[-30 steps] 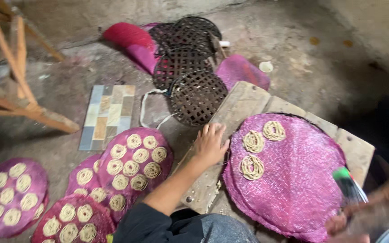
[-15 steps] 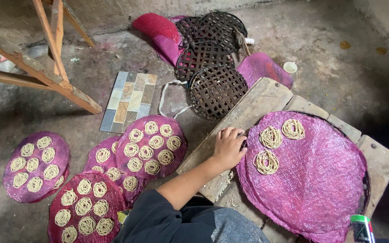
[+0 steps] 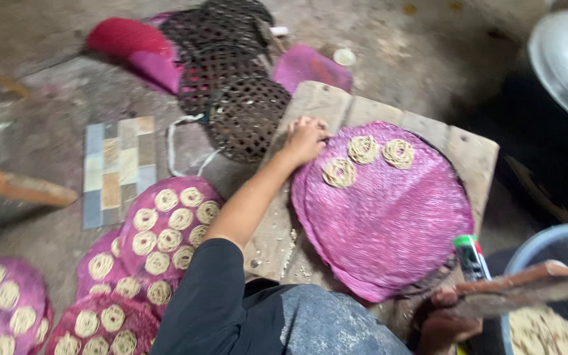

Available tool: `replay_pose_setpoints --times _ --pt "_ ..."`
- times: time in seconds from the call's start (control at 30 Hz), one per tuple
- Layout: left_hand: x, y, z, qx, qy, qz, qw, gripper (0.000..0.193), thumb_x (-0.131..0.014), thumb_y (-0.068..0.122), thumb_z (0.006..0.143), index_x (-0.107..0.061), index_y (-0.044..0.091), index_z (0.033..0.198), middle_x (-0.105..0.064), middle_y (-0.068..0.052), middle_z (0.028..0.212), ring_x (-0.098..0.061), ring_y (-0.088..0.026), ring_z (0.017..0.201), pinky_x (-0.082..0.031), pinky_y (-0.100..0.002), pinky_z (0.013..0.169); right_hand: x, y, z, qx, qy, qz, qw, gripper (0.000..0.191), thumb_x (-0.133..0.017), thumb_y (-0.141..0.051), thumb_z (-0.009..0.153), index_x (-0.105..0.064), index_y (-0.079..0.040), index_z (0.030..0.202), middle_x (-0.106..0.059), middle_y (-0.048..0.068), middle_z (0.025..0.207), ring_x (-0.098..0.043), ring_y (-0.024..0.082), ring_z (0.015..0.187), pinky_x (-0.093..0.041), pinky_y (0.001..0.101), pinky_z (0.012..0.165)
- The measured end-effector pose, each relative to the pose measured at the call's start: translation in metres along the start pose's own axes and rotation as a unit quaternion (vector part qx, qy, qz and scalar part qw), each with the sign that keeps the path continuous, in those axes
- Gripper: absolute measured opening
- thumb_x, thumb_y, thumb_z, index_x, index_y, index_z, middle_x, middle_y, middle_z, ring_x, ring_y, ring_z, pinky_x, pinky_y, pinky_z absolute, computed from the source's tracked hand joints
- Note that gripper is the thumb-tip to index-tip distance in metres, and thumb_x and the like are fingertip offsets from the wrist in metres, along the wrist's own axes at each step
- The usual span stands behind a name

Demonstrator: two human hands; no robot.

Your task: The person uses a manual noodle press to extrude dough into spiral shapes onto a pink cloth placed on a woven tray. They repeatedly scoop dough from a basin, load it into the press, and squeeze out noodles, then move the completed tray aside and replace it with a new one.

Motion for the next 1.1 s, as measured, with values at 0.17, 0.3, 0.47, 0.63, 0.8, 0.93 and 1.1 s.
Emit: replay_pose_setpoints --times 0.17,0.3,0.47,0.63,0.8,0.93,1.1 --pt "0.009 0.043 -0.001 -0.065 0.060 -0.035 0.995 0.043 -0.073 0.030 0.086 -0.068 0.016 0.127 -0.057 -0.006 0.138 -0.048 -0.032 0.127 -0.035 -0.056 0.106 0.001 -0.030 -0.031 0.037 -0.062 -0.005 0.997 0.071 -0.047 -0.071 0.104 -0.052 -0.001 0.094 -0.060 0.007 0.079 -0.059 0.016 0.072 -0.049 0.0298 0.068" --pt "0.028 0.125 -0.075 -0.275 -0.078 -0.139 0.948 0.094 -0.082 0.047 0.075 -0.045 0.012 0.154 -0.036 -0.017 0.161 -0.034 -0.034 0.149 -0.018 -0.063 0.118 -0.040 -0.088 -0.018 0.032 -0.180 -0.139 0.973 0.071 -0.056 -0.067 0.100 -0.060 0.004 0.096 -0.066 0.011 0.088 -0.064 0.022 0.077 -0.052 0.0357 0.068" --pt "0.062 0.190 -0.142 -0.436 -0.133 -0.118 0.882 0.034 -0.068 0.036 0.097 -0.059 0.018 0.124 -0.069 -0.007 0.111 -0.071 -0.026 0.105 -0.052 -0.050 0.088 -0.096 -0.176 0.029 0.240 -0.439 -0.311 0.808 0.067 -0.073 -0.066 0.078 -0.068 -0.001 0.093 -0.069 0.010 0.082 -0.068 0.026 0.074 -0.053 0.0385 0.066" --pt "0.094 0.213 -0.153 -0.496 -0.283 -0.157 0.806 0.033 -0.069 0.029 0.082 -0.062 0.014 0.111 -0.064 -0.007 0.071 -0.070 -0.029 0.064 -0.054 -0.043 0.054 -0.130 -0.236 0.067 0.476 -0.516 -0.290 0.650 0.068 -0.074 -0.065 0.081 -0.066 0.001 0.097 -0.066 0.010 0.086 -0.066 0.027 0.076 -0.052 0.0368 0.066" --pt "0.106 0.247 -0.165 -0.539 -0.352 -0.078 0.762 0.038 -0.069 0.024 0.072 -0.061 0.012 0.107 -0.063 -0.009 0.067 -0.066 -0.033 0.056 -0.051 -0.046 0.047 -0.100 -0.261 0.056 0.147 -0.671 -0.221 0.692 0.058 -0.066 -0.061 0.092 -0.057 -0.004 0.083 -0.057 0.010 0.074 -0.062 0.031 0.071 -0.047 0.0408 0.064" --pt "0.080 0.276 -0.176 -0.492 -0.419 0.051 0.761 0.018 -0.060 0.033 0.097 -0.061 0.017 0.106 -0.063 -0.011 0.065 -0.066 -0.032 0.061 -0.052 -0.047 0.052 -0.044 -0.259 0.027 -0.026 -0.682 -0.161 0.713 0.052 -0.061 -0.050 0.106 -0.048 -0.005 0.083 -0.052 0.012 0.074 -0.059 0.035 0.076 -0.043 0.0449 0.069" --pt "0.047 0.284 -0.104 -0.226 -0.521 -0.190 0.801 0.046 -0.030 0.036 0.100 -0.070 0.014 0.111 -0.076 -0.002 0.081 -0.075 -0.016 0.072 -0.060 -0.030 0.062 0.064 -0.295 0.035 0.028 -0.540 -0.164 0.825 0.045 -0.057 -0.047 0.106 -0.060 -0.004 0.090 -0.058 0.011 0.081 -0.062 0.037 0.076 -0.045 0.0471 0.068"
Point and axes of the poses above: each hand's wrist, its own z-axis towards the middle knuckle, its own x-axis out of the back of the hand, y = z × x, the point moved 1 cm from there along z, towards the middle knuckle
